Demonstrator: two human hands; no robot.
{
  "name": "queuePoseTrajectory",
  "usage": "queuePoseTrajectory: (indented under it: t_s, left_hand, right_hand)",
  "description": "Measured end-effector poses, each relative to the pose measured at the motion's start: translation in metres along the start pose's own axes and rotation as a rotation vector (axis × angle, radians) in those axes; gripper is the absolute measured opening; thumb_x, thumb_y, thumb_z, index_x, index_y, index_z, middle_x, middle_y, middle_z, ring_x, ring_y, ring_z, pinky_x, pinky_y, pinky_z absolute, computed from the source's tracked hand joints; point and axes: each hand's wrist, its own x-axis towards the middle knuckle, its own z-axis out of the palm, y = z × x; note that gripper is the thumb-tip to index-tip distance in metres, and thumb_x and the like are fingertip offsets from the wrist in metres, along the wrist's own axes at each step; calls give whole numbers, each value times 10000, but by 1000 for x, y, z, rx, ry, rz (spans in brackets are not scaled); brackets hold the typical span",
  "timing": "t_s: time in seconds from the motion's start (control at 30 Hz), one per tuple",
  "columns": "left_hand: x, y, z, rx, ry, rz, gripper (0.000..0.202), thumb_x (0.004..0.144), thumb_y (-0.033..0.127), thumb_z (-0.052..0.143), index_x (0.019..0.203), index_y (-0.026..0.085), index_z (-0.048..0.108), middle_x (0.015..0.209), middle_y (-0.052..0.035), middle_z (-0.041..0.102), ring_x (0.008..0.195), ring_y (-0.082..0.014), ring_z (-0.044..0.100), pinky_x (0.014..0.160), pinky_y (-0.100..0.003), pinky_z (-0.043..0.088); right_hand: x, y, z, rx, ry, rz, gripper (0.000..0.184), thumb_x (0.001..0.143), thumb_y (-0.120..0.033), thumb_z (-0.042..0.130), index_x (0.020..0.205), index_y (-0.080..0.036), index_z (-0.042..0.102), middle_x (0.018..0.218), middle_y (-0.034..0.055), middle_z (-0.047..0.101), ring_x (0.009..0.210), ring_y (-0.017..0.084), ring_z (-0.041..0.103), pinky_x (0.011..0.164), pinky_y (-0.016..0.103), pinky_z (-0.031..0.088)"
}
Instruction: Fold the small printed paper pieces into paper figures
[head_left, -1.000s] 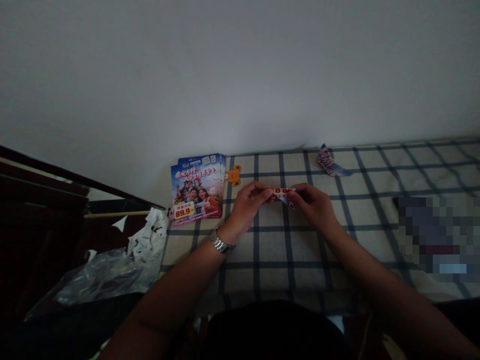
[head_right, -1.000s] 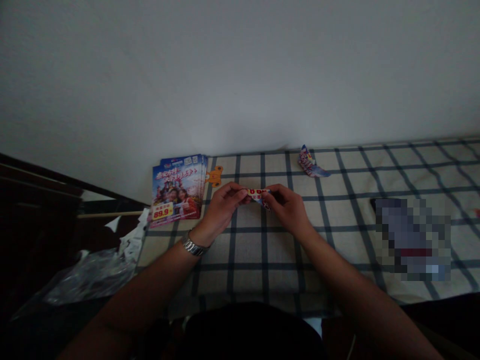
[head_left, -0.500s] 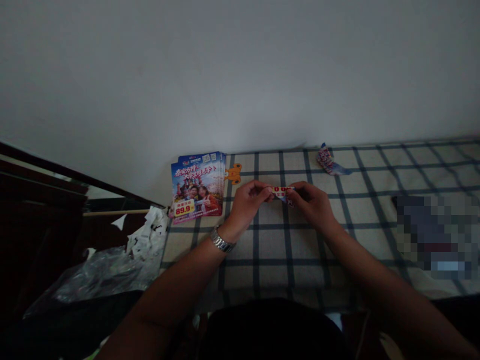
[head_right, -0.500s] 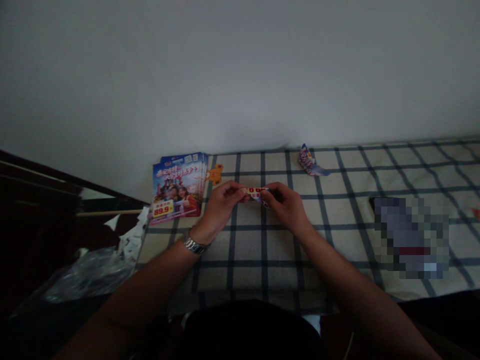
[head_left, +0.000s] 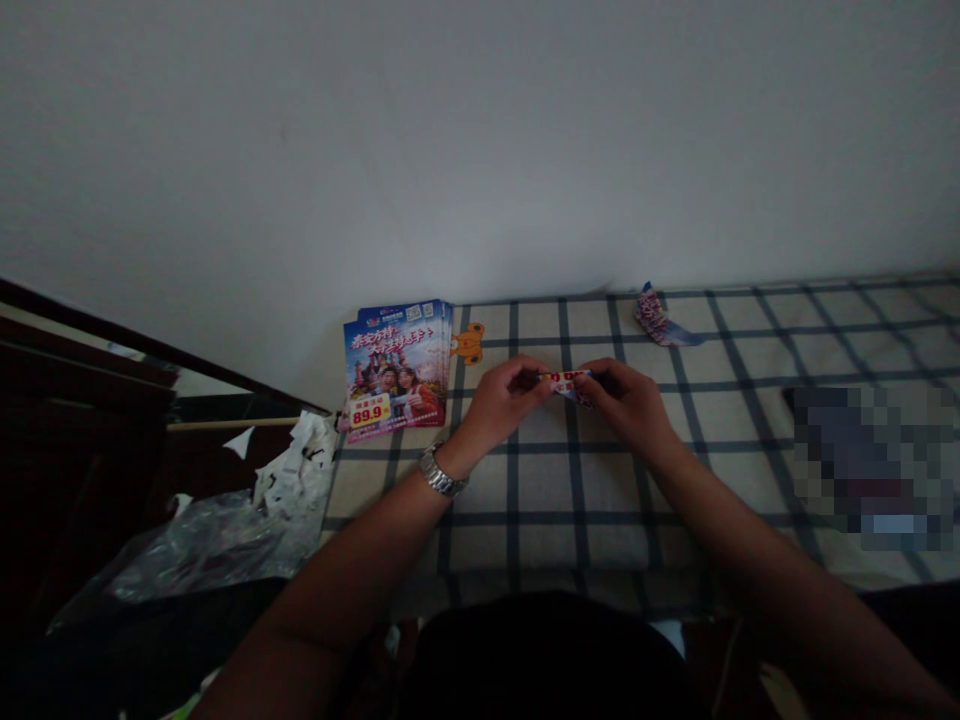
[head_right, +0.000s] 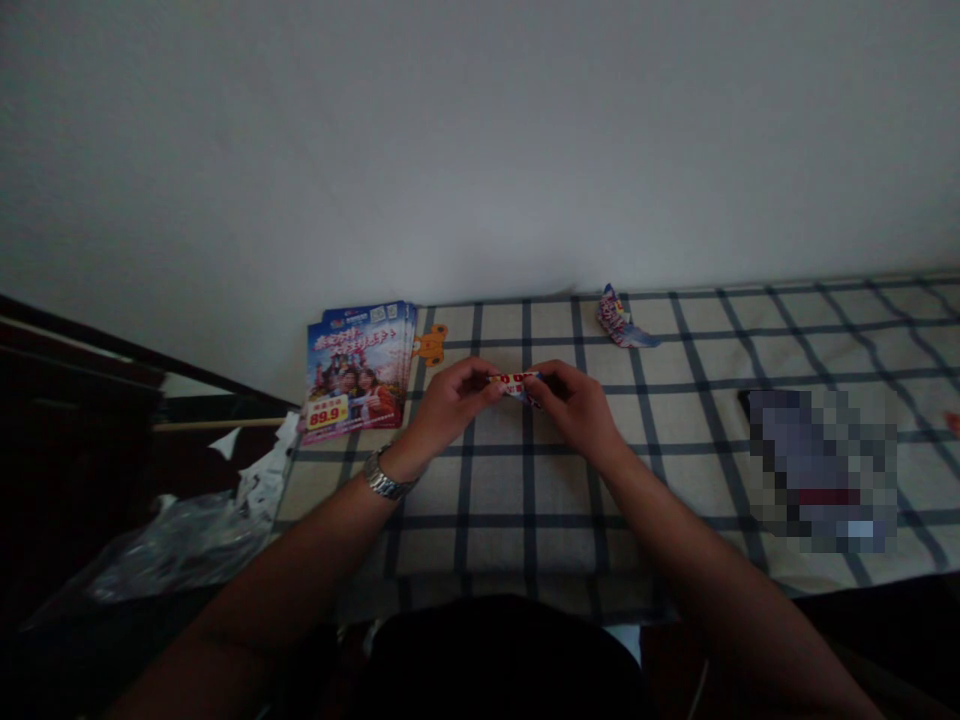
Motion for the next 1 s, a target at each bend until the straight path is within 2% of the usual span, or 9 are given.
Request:
queuePoseTrajectory:
  t_s: [0.2, 0.53, 0.7, 0.8, 0.9, 1.0]
  left_hand:
    - [0, 1, 0, -48, -5, -13, 220, 891, 365, 778, 920, 171, 677, 842, -15, 689, 761, -126, 628, 704, -239, 489]
    - [0, -2, 1, -143, -66, -73, 330, 871, 472, 793, 861, 183, 633, 783, -7, 686, 701, -125, 626, 683, -255, 511]
    - [2, 3, -1, -52, -99, -39, 294, 896, 441, 762, 866, 181, 628, 774, -4, 666, 706, -123, 615, 659, -241, 484]
    - [1, 6, -1, 16, -113, 6, 242, 891, 393, 757, 897, 179, 645, 834, -10, 670, 743, -125, 616, 686, -244, 487]
    - [-1, 8, -1, 53, -167, 12, 214, 915, 382, 733, 968, 183, 676, 896, -24, 689, 813, -144, 642, 742, -264, 508]
    - [-2, 8, -2, 59, -220, 5, 199, 915, 371, 737, 955, 186, 671, 866, -15, 674, 783, -141, 628, 734, -270, 505]
  right_hand:
    - [0, -4, 1, -18, -15, 0, 308, 928, -528, 715, 971, -225, 744, 810, 36, 750, 724, 198, 689, 649, 315, 557]
    - [2, -6, -2, 36, -33, 10, 300, 930, -516, 717, 956, -217, 721, 760, 18, 704, 676, 174, 637, 618, 302, 500]
    - [2, -5, -1, 20, -58, 16, 313, 923, -523, 721, 964, -213, 710, 766, 22, 706, 676, 176, 635, 613, 302, 488]
    - [2, -4, -1, -33, -88, 7, 306, 925, -514, 715, 961, -209, 707, 749, 15, 692, 665, 171, 620, 605, 296, 469]
    - [2, -5, -2, -92, -110, -18, 279, 935, -489, 702, 950, -211, 714, 792, 23, 713, 688, 171, 627, 629, 297, 470]
    - [1, -7, -2, -111, -136, -35, 266, 935, -481, 697, 938, -215, 718, 825, 31, 737, 716, 179, 651, 662, 304, 493]
